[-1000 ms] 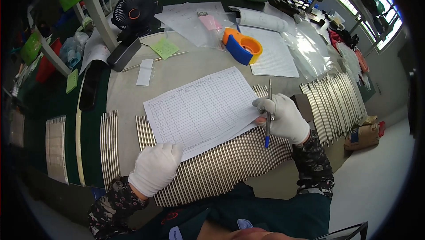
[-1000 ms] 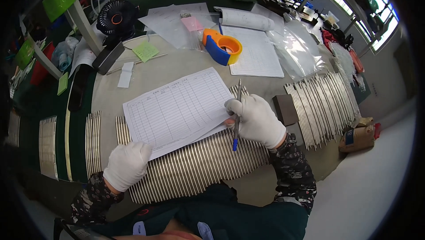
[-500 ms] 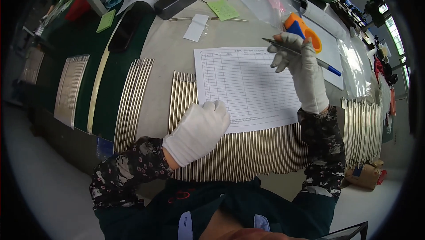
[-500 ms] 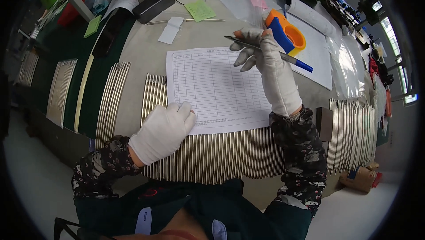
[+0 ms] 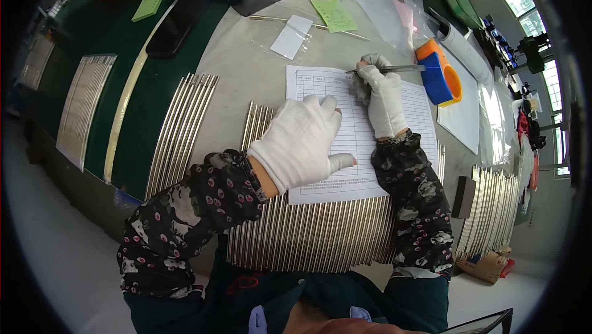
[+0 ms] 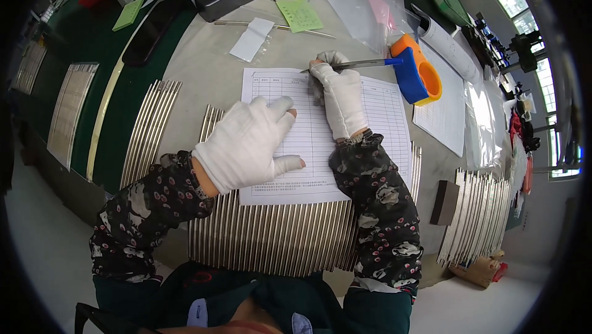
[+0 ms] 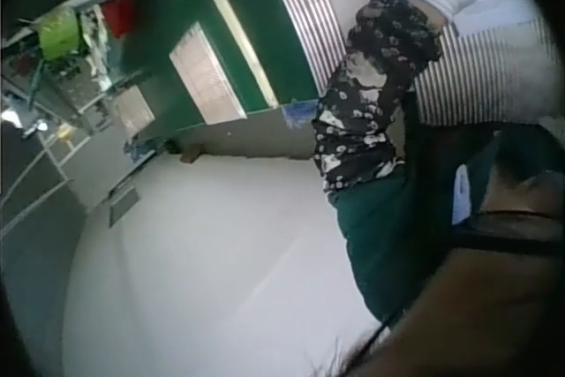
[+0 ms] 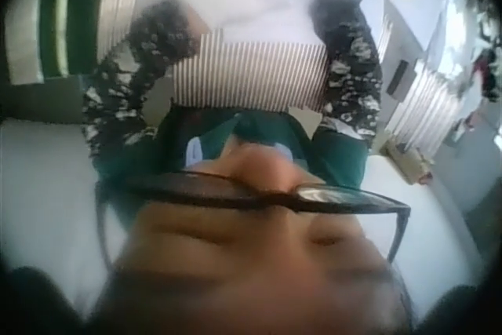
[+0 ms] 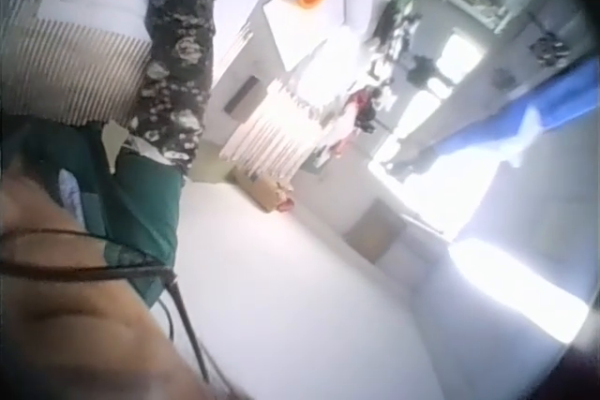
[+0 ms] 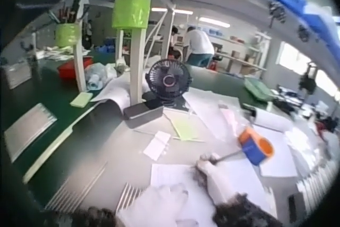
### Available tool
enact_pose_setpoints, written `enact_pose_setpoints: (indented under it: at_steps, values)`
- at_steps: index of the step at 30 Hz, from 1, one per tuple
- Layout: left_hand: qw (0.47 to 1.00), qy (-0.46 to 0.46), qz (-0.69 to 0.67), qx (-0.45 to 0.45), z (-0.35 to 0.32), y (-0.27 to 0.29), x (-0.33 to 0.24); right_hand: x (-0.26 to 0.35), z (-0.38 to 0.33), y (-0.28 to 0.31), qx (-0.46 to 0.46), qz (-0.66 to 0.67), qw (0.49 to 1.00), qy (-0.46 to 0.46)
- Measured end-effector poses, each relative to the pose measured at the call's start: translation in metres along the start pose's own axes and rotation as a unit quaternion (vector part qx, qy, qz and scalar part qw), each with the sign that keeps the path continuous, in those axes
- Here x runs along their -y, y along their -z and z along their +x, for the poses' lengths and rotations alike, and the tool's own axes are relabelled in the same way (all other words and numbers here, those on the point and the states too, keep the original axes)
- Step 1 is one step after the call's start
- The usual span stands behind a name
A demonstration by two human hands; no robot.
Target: The worker is sorting, aligning, and bundling thin metal rods at a factory workbench and recording production counts on a log sheet.
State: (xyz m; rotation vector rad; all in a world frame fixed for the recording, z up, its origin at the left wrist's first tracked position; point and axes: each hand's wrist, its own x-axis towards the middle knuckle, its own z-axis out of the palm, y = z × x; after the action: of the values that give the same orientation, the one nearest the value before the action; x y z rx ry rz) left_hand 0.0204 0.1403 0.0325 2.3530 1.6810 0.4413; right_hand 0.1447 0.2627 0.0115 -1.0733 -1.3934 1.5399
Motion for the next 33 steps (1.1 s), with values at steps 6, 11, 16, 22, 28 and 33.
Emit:
enact_pose_setpoints:
  at_steps: [6,11,16,22,28,33]
  values:
    - [0.996,-0.013,0.011,-0.084,-0.003,-0.018,0.002,0.003,-0.003,-0.010,0.009,-0.064,0.998,0.024]
    - [0.998,-0.001,0.024,-0.052,-0.004,-0.016,0.002,0.003,-0.002,-0.013,0.040,-0.057,0.997,0.022]
    - [0.997,0.036,0.045,-0.044,-0.002,-0.015,-0.003,0.003,0.001,-0.018,0.005,-0.051,0.999,-0.003]
    - [0.997,0.051,0.044,-0.023,-0.002,-0.015,-0.001,0.008,0.004,-0.034,-0.001,-0.045,0.999,0.022]
    - [0.994,0.098,0.056,0.002,-0.008,-0.009,-0.006,-0.004,0.006,-0.032,0.001,-0.069,0.998,0.016]
    - [0.990,0.118,0.074,-0.010,-0.017,-0.007,-0.002,-0.002,0.003,-0.034,-0.005,-0.078,0.997,0.004]
